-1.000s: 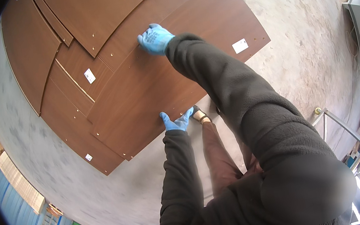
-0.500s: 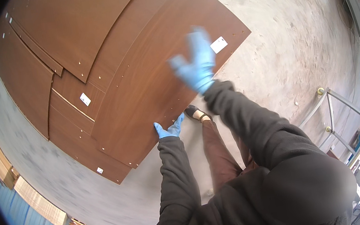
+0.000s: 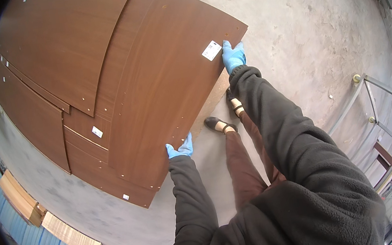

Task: The person puts on blue gloves, picks up a water bottle and a roll of tape, then handles several brown wooden panels and thin strips. They place the strips onto the panels and stack the panels on the floor.

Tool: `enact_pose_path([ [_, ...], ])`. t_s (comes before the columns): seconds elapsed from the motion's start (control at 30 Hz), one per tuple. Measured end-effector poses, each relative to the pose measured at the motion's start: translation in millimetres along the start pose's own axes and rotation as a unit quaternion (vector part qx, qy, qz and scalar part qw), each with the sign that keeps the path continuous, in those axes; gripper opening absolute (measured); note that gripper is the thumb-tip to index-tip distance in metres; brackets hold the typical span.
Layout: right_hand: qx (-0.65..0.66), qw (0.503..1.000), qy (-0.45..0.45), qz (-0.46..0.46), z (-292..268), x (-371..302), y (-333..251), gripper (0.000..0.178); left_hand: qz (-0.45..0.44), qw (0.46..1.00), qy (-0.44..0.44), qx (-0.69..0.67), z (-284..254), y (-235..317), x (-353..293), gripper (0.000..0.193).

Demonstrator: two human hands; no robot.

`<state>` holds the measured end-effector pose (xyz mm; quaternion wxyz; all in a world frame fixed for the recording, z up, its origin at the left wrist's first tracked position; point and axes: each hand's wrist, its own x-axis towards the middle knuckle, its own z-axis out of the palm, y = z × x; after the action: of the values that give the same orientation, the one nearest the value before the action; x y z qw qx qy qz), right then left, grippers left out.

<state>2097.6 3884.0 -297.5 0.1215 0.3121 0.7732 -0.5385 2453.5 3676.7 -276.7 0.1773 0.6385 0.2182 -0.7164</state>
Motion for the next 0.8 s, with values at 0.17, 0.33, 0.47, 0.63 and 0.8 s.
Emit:
enact_pose_path([
  [0.17, -0.045, 0.999, 0.005, 0.003, -6.3, 1.7, -8.1, 0.065, -0.003, 0.998, 0.045, 0.038, -5.8, 5.9, 12.2, 0.096],
  [0.33, -0.268, 0.931, 0.146, -0.198, -16.5, 30.3, -10.7, 0.085, 0.001, 0.999, 0.026, 0.039, -12.7, 8.8, 15.5, 0.090],
  [0.47, -0.244, 0.914, 0.047, -0.319, -37.0, 72.5, -18.3, 0.061, 0.045, 0.997, 0.041, 0.046, -13.7, 5.6, 14.2, 0.088],
  [0.63, -0.244, 0.918, 0.003, -0.312, -48.2, 74.7, -25.1, 0.049, 0.059, 0.996, 0.047, 0.051, -12.4, 2.4, 12.0, 0.085],
  [0.8, -0.283, 0.927, -0.032, -0.243, -54.3, 61.8, -41.2, 0.053, 0.045, 0.998, 0.031, 0.039, -13.3, 6.0, 6.5, 0.085],
])
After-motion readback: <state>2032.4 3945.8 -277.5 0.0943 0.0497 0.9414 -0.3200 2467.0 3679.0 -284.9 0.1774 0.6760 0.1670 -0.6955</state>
